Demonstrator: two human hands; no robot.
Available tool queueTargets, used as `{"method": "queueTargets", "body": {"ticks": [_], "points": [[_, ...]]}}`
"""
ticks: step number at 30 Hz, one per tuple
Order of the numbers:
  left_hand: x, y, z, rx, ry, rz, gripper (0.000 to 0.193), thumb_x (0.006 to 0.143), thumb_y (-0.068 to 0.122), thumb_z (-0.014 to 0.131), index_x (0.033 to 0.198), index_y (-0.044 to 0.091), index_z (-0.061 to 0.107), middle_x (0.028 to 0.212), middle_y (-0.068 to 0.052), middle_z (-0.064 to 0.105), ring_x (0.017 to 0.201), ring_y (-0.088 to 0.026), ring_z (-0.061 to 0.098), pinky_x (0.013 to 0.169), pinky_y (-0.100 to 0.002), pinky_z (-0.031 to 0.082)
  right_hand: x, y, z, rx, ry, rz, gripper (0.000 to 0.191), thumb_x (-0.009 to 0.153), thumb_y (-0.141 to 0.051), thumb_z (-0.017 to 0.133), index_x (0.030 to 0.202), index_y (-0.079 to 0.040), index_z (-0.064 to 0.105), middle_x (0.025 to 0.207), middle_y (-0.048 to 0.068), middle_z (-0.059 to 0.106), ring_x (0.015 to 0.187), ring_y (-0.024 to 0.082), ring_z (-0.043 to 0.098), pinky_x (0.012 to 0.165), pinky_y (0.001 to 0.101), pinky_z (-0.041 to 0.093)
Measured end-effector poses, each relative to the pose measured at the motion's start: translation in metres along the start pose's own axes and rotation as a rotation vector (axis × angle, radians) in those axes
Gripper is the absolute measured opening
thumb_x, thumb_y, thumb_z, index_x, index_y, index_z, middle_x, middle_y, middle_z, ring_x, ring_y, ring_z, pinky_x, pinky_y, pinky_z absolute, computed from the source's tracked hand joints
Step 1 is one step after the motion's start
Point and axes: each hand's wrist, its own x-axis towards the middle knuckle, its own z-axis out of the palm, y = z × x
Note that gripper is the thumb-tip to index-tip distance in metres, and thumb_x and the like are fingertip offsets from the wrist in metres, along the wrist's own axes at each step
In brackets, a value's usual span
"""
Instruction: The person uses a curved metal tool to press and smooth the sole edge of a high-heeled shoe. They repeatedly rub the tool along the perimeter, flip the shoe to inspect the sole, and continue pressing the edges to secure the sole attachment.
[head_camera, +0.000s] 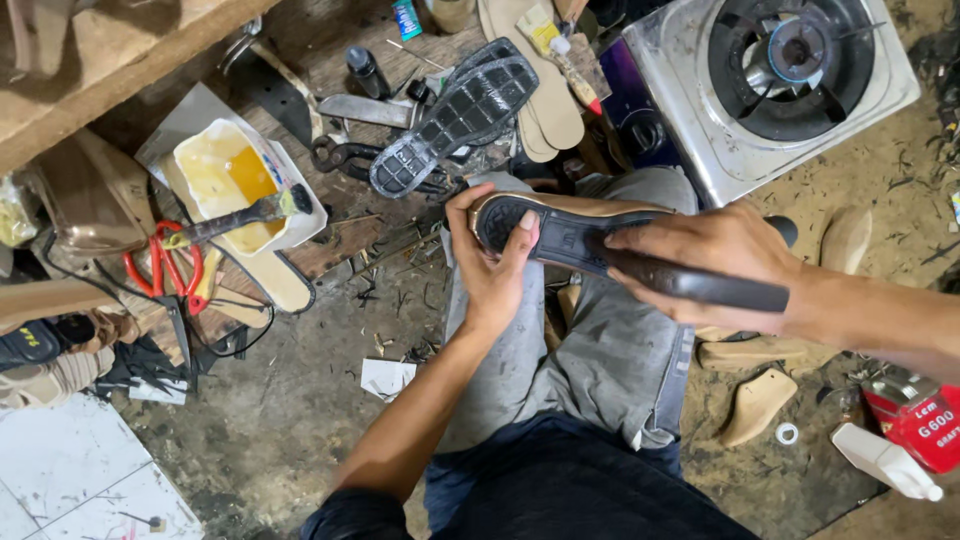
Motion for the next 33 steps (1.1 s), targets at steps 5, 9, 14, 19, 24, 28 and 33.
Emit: {"method": "queueTargets", "body": {"ticks": [5,9,14,19,24,28,33], "points": [[-0.002,0.0,-0.001,-0.113,0.025,-0.033,0.052,0.098,0.006,0.073,0.138,0.006,0.04,0.113,-0.009,0.06,0.095,-0.014,0.065,0.083,-0.027,0.058,0.014,-0.009,0.0,0.205,0.029,0.113,0.024,0.091,-0.016,0.072,0.107,0.002,0.074,0.089,0.023,0.076,0.041,0.017,0.066,0.034,0.0251,0.045],[-0.001,0.002,-0.001,-0.107,0.027,-0.036,0.052,0.096,0.006,0.073,0.137,0.007,0.04,0.113,-0.009,0.059,0.096,-0.014,0.065,0.083,-0.028,0.059,0.025,-0.021,-0.006,-0.222,-0.138,-0.043,0.036,0.077,-0.02,0.081,0.108,-0.002,0.08,0.084,0.022,0.077,0.043,0.03,0.067,0.026,0.0373,0.048],[-0.003,0.001,0.001,-0.098,0.044,0.003,0.05,0.097,0.002,0.071,0.137,0.005,0.041,0.114,-0.007,0.057,0.096,-0.013,0.064,0.084,-0.027,0.057,0.041,-0.03,-0.006,0.079,0.031,0.088,0.024,0.09,-0.022,0.073,0.105,-0.003,0.076,0.091,0.016,0.077,0.052,0.022,0.07,0.045,0.0303,0.052],[-0.002,-0.007,-0.005,-0.077,0.014,0.053,0.049,0.098,0.002,0.071,0.138,0.006,0.042,0.112,-0.007,0.059,0.093,-0.012,0.063,0.083,-0.026,0.056,0.039,-0.027,0.009,-0.218,-0.023,-0.17,0.029,0.087,-0.025,0.074,0.105,-0.002,0.077,0.078,0.013,0.076,0.05,0.027,0.068,0.04,0.0373,0.052],[0.007,-0.005,-0.009,0.016,-0.01,0.014,0.05,0.096,0.006,0.071,0.136,0.009,0.043,0.099,-0.005,0.061,0.078,-0.008,0.059,0.055,-0.02,0.044,0.05,-0.036,0.006,-0.046,-0.049,0.222,0.031,0.086,-0.035,0.078,0.099,-0.007,0.071,0.062,0.013,0.069,0.055,0.029,0.066,0.049,0.0408,0.048],[0.005,-0.001,-0.001,0.088,0.025,0.005,0.049,0.094,0.012,0.074,0.135,0.012,0.045,0.097,-0.002,0.062,0.072,-0.006,0.056,0.05,-0.02,0.042,0.046,-0.067,-0.03,0.269,0.109,0.347,0.03,0.091,-0.032,0.076,0.094,-0.005,0.064,0.075,0.012,0.067,0.064,0.022,0.064,0.058,0.0348,0.051],[-0.006,-0.003,-0.004,0.159,0.065,0.016,0.049,0.093,0.014,0.073,0.135,0.013,0.047,0.11,-0.001,0.059,0.079,-0.006,0.058,0.052,-0.021,0.047,-0.048,-0.114,-0.058,0.578,0.676,0.217,0.042,0.101,-0.039,0.061,0.124,-0.005,0.059,0.091,0.004,0.063,0.07,0.015,0.064,0.062,0.0302,0.055]]}}
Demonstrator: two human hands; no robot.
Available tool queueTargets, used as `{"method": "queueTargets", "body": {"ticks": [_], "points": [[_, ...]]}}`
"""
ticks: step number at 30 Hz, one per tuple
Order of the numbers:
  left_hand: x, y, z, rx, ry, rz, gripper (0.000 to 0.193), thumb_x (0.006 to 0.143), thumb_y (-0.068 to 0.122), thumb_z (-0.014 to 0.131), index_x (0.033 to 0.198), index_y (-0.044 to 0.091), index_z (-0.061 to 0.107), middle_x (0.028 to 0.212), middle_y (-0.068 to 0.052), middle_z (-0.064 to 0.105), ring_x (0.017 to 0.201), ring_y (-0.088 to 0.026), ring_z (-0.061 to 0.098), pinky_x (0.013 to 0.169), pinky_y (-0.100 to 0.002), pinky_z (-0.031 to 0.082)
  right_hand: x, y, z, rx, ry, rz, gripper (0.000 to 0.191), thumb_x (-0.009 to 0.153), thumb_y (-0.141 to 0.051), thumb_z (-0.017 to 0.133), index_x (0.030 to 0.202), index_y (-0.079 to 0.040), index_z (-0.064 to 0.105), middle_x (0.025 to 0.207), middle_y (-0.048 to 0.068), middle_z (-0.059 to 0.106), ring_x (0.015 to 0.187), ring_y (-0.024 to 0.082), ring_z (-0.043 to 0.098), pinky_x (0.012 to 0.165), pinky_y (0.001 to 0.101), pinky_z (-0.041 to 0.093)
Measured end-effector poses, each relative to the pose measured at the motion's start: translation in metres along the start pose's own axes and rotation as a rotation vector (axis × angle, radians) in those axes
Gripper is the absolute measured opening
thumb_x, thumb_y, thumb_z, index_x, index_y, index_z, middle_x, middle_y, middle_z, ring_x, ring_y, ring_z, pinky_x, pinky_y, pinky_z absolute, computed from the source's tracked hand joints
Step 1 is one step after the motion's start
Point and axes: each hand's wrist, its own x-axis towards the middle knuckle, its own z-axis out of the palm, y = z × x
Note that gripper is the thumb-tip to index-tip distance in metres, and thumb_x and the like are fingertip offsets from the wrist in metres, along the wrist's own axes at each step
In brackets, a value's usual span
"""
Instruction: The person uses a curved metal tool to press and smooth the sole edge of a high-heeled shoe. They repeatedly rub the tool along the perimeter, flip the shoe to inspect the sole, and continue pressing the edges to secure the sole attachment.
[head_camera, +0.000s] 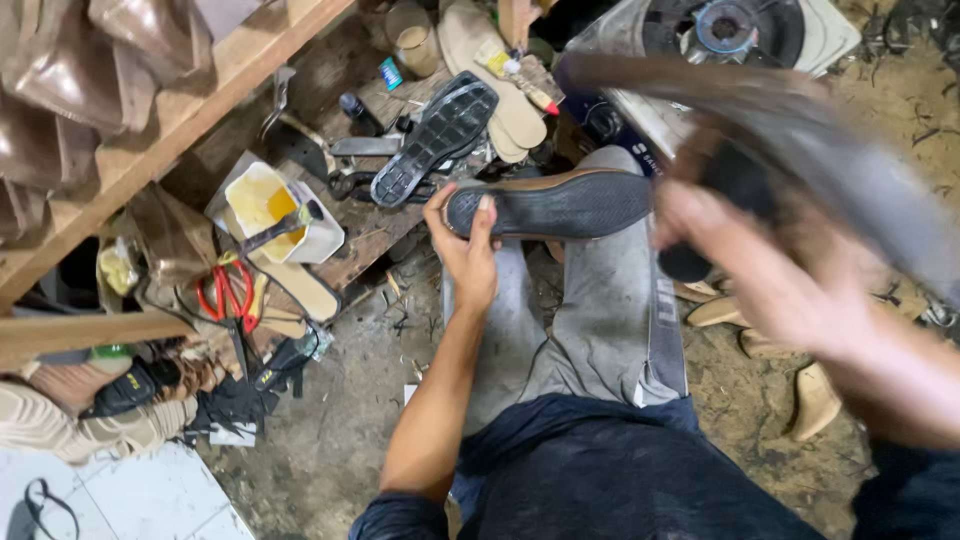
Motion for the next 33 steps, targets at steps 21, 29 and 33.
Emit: {"method": "queueTargets", "body": {"ticks": [21,29,33], "points": [[0.002,-0.012,-0.005,-0.113,-0.044,0.009,0.049,0.098,0.015,0.07,0.139,0.01,0.043,0.102,-0.005,0.062,0.08,-0.009,0.06,0.051,-0.025,0.045,-0.104,0.136,0.036,-0.07,0.425,0.612,0.017,0.104,-0.02,0.056,0.095,-0.006,0.058,0.066,0.004,0.058,0.052,0.013,0.055,0.05,0.0295,0.046],[0.002,-0.011,-0.005,-0.144,-0.052,0.038,0.05,0.097,0.014,0.071,0.138,0.01,0.042,0.102,-0.007,0.063,0.077,-0.011,0.06,0.049,-0.026,0.045,-0.12,0.138,0.042,0.181,0.66,0.439,0.022,0.106,-0.022,0.058,0.1,-0.002,0.052,0.068,0.005,0.056,0.052,0.016,0.053,0.047,0.0321,0.048],[0.002,-0.012,-0.004,-0.16,-0.047,0.008,0.05,0.098,0.014,0.071,0.139,0.01,0.043,0.104,-0.006,0.063,0.081,-0.01,0.061,0.051,-0.025,0.045,-0.134,0.141,0.045,0.097,0.685,0.35,0.02,0.108,-0.017,0.056,0.104,0.0,0.049,0.07,0.005,0.057,0.055,0.014,0.056,0.052,0.0289,0.048]]}}
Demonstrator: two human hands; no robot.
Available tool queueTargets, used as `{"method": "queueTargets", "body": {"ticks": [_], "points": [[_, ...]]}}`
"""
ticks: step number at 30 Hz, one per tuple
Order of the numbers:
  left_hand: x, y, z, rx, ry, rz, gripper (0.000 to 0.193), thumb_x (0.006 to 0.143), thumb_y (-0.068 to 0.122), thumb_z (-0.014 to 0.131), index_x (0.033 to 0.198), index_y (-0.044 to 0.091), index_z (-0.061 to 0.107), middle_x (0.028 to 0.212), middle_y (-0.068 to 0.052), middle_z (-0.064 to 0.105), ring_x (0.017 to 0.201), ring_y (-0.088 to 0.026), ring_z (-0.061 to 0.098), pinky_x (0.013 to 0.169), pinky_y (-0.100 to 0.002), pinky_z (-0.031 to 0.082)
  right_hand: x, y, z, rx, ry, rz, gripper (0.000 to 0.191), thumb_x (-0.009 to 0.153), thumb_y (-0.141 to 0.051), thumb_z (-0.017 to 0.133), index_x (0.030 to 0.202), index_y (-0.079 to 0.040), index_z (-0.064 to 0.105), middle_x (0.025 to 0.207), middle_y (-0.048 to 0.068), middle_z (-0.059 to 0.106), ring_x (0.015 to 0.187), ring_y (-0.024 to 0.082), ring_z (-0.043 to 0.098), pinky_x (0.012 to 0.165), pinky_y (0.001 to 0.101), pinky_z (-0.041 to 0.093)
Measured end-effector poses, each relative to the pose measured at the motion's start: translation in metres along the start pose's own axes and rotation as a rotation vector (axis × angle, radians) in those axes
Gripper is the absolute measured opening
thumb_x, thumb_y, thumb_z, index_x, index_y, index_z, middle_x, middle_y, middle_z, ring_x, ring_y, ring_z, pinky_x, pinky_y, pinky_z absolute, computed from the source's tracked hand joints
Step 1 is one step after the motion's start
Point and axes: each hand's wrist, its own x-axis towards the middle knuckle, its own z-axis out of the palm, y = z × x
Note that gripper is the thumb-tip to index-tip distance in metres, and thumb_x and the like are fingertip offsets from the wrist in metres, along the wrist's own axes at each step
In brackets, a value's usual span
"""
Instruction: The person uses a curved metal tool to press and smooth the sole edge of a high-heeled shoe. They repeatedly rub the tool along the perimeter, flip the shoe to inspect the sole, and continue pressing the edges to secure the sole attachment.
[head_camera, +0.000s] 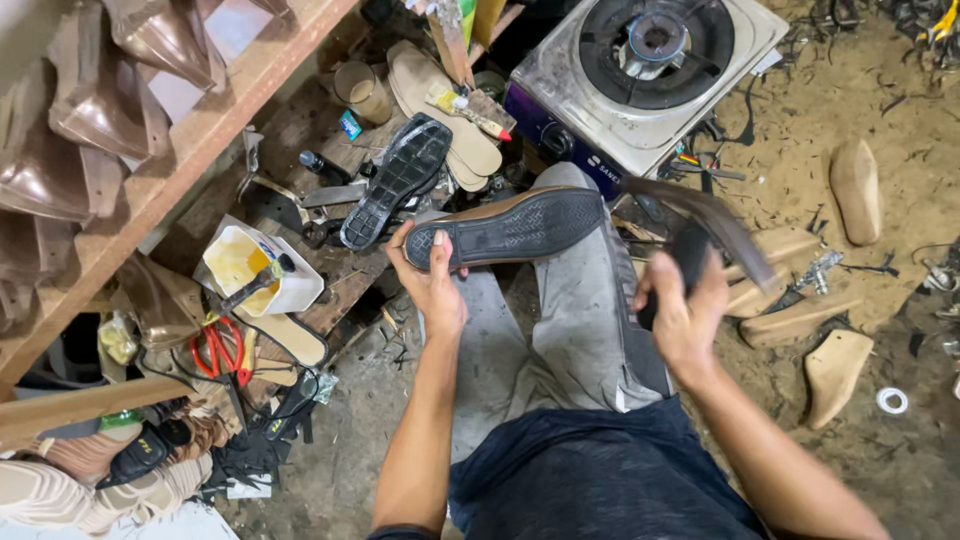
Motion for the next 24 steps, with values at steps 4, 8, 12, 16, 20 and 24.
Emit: {"method": "queueTargets", "body": {"ticks": [4,8,12,16,20,24], "points": [[0.0,0.001,0.002,-0.016,0.014,0.021,0.053,0.095,0.014,0.073,0.138,0.01,0.043,0.103,-0.007,0.063,0.075,-0.011,0.06,0.049,-0.025,0.045,-0.011,0.003,0.001,-0.1,-0.02,-0.058,0.025,0.115,-0.017,0.054,0.099,0.003,0.056,0.07,0.006,0.06,0.056,0.014,0.057,0.056,0.0293,0.05],[0.002,0.002,0.004,0.04,0.011,-0.005,0.054,0.094,0.016,0.073,0.138,0.011,0.043,0.104,-0.006,0.063,0.077,-0.01,0.061,0.049,-0.025,0.046,-0.02,-0.001,0.013,-0.138,-0.063,-0.044,0.019,0.105,-0.015,0.063,0.107,0.003,0.057,0.069,0.004,0.06,0.055,0.012,0.058,0.051,0.0286,0.048],[0.001,0.002,0.005,0.079,0.062,0.002,0.054,0.093,0.016,0.074,0.137,0.012,0.045,0.104,-0.006,0.062,0.075,-0.01,0.059,0.049,-0.025,0.047,-0.026,-0.004,0.027,-0.235,-0.137,0.015,0.034,0.095,-0.012,0.067,0.123,0.005,0.056,0.07,0.002,0.054,0.053,0.011,0.05,0.045,0.028,0.04],[0.0,0.007,0.005,0.111,0.021,0.022,0.051,0.094,0.017,0.073,0.137,0.012,0.045,0.11,-0.006,0.061,0.081,-0.009,0.06,0.052,-0.025,0.049,-0.025,0.002,0.039,-0.182,-0.259,-0.012,0.014,0.101,-0.015,0.068,0.105,-0.002,0.064,0.07,0.003,0.059,0.06,0.01,0.055,0.054,0.0297,0.046],[0.0,0.01,0.007,0.154,0.046,0.007,0.05,0.095,0.017,0.073,0.136,0.013,0.046,0.11,-0.006,0.061,0.082,-0.01,0.061,0.053,-0.024,0.05,-0.022,0.008,0.048,-0.111,-0.327,-0.076,0.012,0.098,-0.013,0.068,0.103,-0.003,0.063,0.073,0.002,0.06,0.064,0.009,0.054,0.058,0.0296,0.047],[0.0,0.009,0.006,0.193,0.058,0.013,0.05,0.093,0.016,0.073,0.135,0.012,0.047,0.111,-0.007,0.06,0.082,-0.01,0.061,0.052,-0.023,0.052,-0.024,0.007,0.056,-0.366,-0.327,-0.155,0.021,0.093,-0.01,0.072,0.111,0.0,0.065,0.07,0.004,0.058,0.06,0.015,0.049,0.054,0.03,0.043]]}}
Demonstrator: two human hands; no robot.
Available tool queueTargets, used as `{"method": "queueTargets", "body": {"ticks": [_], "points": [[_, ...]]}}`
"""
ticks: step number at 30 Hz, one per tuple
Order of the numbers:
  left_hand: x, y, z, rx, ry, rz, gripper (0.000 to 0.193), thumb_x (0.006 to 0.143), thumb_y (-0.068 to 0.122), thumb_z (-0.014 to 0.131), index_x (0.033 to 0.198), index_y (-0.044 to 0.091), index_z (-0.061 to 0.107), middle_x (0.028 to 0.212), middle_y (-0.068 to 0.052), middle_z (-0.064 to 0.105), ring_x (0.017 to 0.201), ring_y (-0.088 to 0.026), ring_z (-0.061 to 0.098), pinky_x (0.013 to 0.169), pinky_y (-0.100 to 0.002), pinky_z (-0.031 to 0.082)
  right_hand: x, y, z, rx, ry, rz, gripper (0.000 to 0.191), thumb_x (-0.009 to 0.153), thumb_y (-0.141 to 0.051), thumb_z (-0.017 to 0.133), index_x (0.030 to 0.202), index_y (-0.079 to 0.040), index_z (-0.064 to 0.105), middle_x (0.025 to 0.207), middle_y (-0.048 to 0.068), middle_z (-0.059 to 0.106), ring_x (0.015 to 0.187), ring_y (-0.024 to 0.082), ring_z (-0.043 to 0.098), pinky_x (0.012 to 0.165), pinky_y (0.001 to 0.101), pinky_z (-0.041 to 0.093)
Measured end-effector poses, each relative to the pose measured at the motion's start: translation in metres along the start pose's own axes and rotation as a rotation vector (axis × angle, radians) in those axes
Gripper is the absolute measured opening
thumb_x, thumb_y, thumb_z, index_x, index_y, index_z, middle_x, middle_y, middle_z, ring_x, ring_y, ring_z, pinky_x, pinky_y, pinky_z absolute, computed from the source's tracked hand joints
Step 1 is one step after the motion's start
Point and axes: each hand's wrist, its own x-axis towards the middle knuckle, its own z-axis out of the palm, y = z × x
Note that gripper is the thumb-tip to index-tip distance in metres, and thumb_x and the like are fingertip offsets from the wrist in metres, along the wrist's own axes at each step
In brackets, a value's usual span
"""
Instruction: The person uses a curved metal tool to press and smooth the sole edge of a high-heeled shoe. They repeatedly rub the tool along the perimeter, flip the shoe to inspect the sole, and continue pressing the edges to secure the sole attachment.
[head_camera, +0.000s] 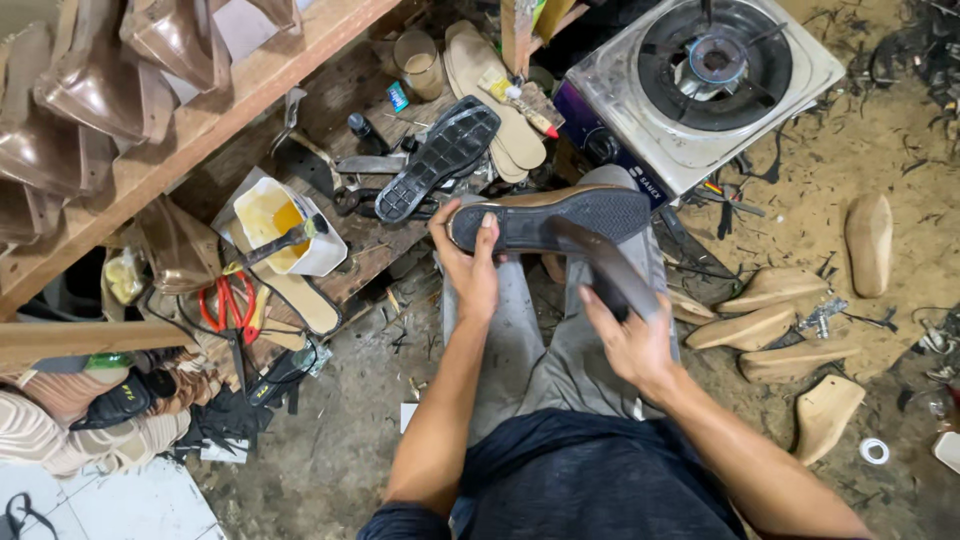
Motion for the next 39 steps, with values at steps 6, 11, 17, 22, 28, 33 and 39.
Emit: {"method": "queueTargets", "body": {"ticks": [6,11,17,22,28,33,39], "points": [[0.004,-0.01,-0.003,-0.073,-0.017,0.033,0.052,0.095,0.013,0.073,0.138,0.012,0.045,0.119,-0.009,0.057,0.089,-0.011,0.064,0.056,-0.024,0.053,0.017,-0.007,0.017,-0.007,-0.202,0.062,0.023,0.093,-0.014,0.075,0.103,-0.001,0.059,0.069,0.007,0.06,0.056,0.017,0.055,0.055,0.0319,0.048],[0.009,-0.019,-0.006,-0.201,-0.104,0.11,0.042,0.103,0.03,0.059,0.137,0.01,0.046,0.116,-0.009,0.058,0.09,-0.014,0.06,0.068,-0.025,0.053,0.035,-0.024,-0.013,-0.072,-0.228,-0.033,0.022,0.092,-0.018,0.071,0.107,-0.003,0.064,0.068,0.009,0.064,0.055,0.021,0.062,0.052,0.0323,0.049],[0.006,-0.042,-0.014,-0.252,-0.008,0.044,0.04,0.112,0.035,0.045,0.138,0.006,0.05,0.116,-0.009,0.049,0.102,-0.018,0.049,0.087,-0.032,0.044,0.057,-0.05,-0.006,0.603,-0.245,-0.648,0.027,0.106,-0.035,0.054,0.11,-0.01,0.065,0.089,0.015,0.065,0.078,0.024,0.065,0.072,0.0311,0.056],[0.017,-0.046,-0.014,-0.077,-0.031,0.318,0.041,0.11,0.035,0.046,0.134,0.003,0.051,0.133,-0.01,0.053,0.129,-0.02,0.048,0.117,-0.034,0.032,0.03,-0.048,0.023,0.099,-0.142,-0.066,0.032,0.097,-0.014,0.068,0.124,0.002,0.065,0.097,0.013,0.069,0.085,0.022,0.06,0.074,0.0337,0.052],[0.011,-0.045,-0.013,-0.247,-0.014,0.118,0.054,0.11,0.05,0.032,0.135,0.005,0.05,0.13,-0.008,0.052,0.124,-0.021,0.048,0.108,-0.038,0.035,0.03,-0.033,0.03,0.899,0.003,-0.402,0.02,0.101,-0.026,0.069,0.11,-0.009,0.062,0.086,0.004,0.064,0.074,0.015,0.063,0.071,0.0316,0.055],[0.014,-0.042,-0.014,-0.118,-0.006,0.183,0.066,0.112,0.059,0.024,0.134,0.004,0.053,0.126,-0.009,0.056,0.122,-0.02,0.052,0.112,-0.035,0.037,0.044,-0.046,0.038,0.183,-0.231,-0.127,0.017,0.091,-0.006,0.071,0.106,-0.002,0.065,0.086,0.007,0.068,0.072,0.017,0.065,0.065,0.0334,0.053],[0.012,-0.041,-0.012,-0.368,-0.018,0.032,0.06,0.109,0.056,0.026,0.133,0.008,0.051,0.126,-0.009,0.055,0.118,-0.021,0.052,0.107,-0.038,0.042,0.044,-0.048,0.038,0.754,-0.017,-0.418,0.015,0.104,-0.021,0.064,0.109,-0.008,0.06,0.095,0.003,0.066,0.08,0.016,0.065,0.073,0.0303,0.056]]}}
